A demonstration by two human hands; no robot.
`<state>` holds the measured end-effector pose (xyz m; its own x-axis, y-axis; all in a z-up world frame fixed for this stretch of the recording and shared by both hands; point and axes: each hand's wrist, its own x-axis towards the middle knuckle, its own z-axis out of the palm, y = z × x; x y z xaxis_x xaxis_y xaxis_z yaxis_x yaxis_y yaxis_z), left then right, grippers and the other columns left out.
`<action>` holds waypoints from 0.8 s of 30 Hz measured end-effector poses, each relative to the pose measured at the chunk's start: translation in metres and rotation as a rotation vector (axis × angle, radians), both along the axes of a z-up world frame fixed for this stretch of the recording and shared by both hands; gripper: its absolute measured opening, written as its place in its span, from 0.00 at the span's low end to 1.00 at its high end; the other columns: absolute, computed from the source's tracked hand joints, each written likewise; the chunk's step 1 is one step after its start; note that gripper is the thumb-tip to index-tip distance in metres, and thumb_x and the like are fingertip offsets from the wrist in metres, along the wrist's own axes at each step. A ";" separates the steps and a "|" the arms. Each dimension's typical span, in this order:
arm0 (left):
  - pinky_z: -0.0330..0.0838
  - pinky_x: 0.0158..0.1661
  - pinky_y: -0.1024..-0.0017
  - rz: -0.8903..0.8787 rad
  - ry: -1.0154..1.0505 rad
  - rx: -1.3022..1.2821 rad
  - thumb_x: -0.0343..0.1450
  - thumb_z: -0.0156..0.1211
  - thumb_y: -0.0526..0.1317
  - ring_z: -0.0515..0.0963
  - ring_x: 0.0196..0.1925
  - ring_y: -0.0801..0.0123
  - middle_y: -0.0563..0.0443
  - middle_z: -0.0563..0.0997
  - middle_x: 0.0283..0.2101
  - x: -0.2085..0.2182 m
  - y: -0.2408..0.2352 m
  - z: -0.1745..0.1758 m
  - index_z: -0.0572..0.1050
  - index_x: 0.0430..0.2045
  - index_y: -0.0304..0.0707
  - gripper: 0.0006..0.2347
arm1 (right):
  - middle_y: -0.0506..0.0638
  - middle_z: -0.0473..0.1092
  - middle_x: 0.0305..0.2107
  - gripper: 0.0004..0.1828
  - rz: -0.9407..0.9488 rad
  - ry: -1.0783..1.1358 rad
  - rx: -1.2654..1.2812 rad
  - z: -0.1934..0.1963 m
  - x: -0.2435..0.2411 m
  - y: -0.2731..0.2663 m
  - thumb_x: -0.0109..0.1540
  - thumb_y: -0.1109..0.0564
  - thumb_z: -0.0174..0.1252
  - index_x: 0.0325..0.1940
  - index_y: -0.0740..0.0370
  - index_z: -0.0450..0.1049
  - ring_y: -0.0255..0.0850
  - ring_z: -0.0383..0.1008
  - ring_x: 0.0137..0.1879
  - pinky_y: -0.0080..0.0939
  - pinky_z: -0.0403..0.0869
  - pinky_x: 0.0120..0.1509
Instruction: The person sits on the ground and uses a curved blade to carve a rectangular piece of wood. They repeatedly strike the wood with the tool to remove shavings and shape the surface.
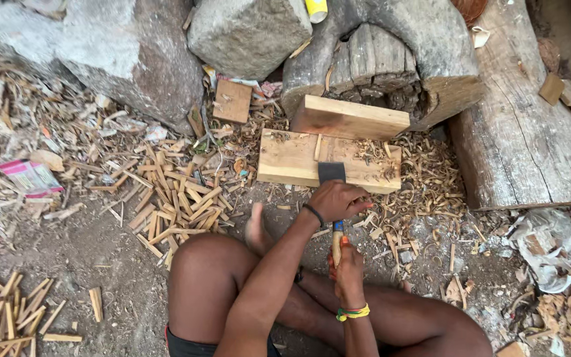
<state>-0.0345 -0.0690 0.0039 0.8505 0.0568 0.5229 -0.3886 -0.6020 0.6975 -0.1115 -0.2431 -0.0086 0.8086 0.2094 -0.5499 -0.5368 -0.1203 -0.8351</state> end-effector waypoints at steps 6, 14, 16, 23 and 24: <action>0.79 0.37 0.59 0.018 0.010 -0.059 0.72 0.61 0.51 0.85 0.32 0.55 0.46 0.86 0.31 0.001 0.004 0.000 0.84 0.32 0.44 0.13 | 0.46 0.62 0.15 0.23 -0.020 0.020 -0.026 0.001 0.002 0.002 0.69 0.42 0.43 0.30 0.61 0.67 0.31 0.52 0.14 0.34 0.52 0.17; 0.77 0.34 0.55 0.070 0.195 -0.054 0.72 0.60 0.53 0.84 0.31 0.50 0.44 0.85 0.31 0.002 0.015 -0.009 0.83 0.32 0.44 0.14 | 0.47 0.63 0.15 0.24 0.011 0.036 -0.084 0.000 0.000 0.012 0.69 0.42 0.43 0.30 0.62 0.68 0.31 0.53 0.14 0.34 0.52 0.17; 0.78 0.33 0.55 0.080 0.158 -0.050 0.71 0.59 0.53 0.85 0.30 0.51 0.44 0.85 0.31 0.006 0.017 -0.011 0.83 0.33 0.44 0.14 | 0.46 0.63 0.15 0.25 0.027 0.017 -0.065 0.002 0.003 0.014 0.70 0.41 0.43 0.31 0.62 0.69 0.31 0.52 0.14 0.34 0.51 0.17; 0.79 0.33 0.58 0.050 0.257 -0.057 0.73 0.57 0.55 0.85 0.29 0.57 0.47 0.86 0.31 0.008 0.007 -0.017 0.83 0.34 0.47 0.15 | 0.46 0.63 0.17 0.26 0.039 0.034 -0.073 0.013 -0.002 0.010 0.70 0.40 0.42 0.34 0.63 0.70 0.30 0.53 0.15 0.32 0.53 0.18; 0.79 0.32 0.58 0.047 0.258 -0.047 0.73 0.57 0.55 0.85 0.29 0.57 0.47 0.86 0.31 0.007 0.007 -0.018 0.83 0.34 0.47 0.15 | 0.46 0.63 0.17 0.25 0.028 0.033 -0.056 0.013 -0.003 0.011 0.70 0.40 0.42 0.34 0.63 0.70 0.30 0.53 0.15 0.32 0.53 0.18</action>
